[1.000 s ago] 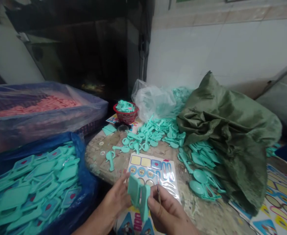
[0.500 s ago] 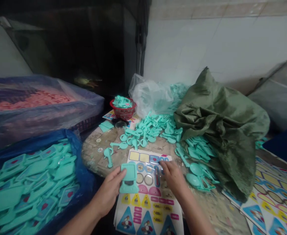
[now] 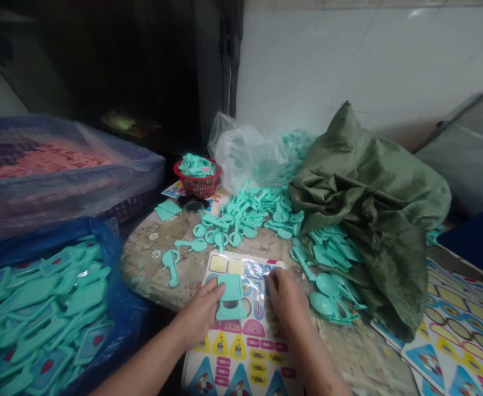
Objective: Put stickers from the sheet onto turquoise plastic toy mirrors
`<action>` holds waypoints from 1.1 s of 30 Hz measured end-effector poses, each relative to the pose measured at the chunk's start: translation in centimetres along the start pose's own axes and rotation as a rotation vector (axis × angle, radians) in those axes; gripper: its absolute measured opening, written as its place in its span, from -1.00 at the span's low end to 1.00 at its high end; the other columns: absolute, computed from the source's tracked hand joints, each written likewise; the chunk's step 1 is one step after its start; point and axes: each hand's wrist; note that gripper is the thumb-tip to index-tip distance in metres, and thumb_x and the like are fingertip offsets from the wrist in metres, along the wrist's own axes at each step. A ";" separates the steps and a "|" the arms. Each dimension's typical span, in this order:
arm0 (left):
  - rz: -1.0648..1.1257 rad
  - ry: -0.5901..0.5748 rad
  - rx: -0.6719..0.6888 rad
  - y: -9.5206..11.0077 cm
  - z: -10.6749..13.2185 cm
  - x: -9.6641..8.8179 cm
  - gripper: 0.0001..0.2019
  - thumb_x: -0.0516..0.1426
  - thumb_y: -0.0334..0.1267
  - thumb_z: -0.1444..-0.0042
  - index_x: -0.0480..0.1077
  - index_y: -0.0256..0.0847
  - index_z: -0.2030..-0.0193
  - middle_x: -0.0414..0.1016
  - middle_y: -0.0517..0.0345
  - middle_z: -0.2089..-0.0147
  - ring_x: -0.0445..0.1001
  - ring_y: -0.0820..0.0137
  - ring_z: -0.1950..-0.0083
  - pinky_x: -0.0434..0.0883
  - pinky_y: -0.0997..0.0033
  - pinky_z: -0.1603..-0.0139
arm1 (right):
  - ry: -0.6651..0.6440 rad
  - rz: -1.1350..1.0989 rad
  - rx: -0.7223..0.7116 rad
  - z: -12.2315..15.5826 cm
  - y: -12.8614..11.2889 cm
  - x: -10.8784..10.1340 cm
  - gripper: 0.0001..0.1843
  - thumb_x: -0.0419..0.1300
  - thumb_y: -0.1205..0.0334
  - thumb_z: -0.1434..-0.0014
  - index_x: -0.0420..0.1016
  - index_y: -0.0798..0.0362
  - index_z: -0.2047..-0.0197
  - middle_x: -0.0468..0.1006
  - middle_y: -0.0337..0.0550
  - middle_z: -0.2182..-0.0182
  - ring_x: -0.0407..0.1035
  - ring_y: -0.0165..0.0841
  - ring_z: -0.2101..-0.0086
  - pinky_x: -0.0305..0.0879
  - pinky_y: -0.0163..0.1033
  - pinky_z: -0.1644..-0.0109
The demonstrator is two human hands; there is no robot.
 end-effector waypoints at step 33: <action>-0.052 -0.131 0.078 0.7 3.2 0.6 -0.67 0.17 -0.06 -0.04 0.38 -0.24 0.15 0.53 0.06 0.27 0.51 0.29 0.20 0.39 0.33 0.15 | -0.214 -0.913 0.141 6.8 -5.2 -5.3 -0.60 0.26 -0.12 0.05 0.29 0.03 0.48 0.26 -0.33 0.57 0.12 -0.46 0.52 0.05 -0.35 0.46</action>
Point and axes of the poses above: each hand's wrist, its own z-axis away from the middle knuckle, its own x-axis out of the palm, y = z × x
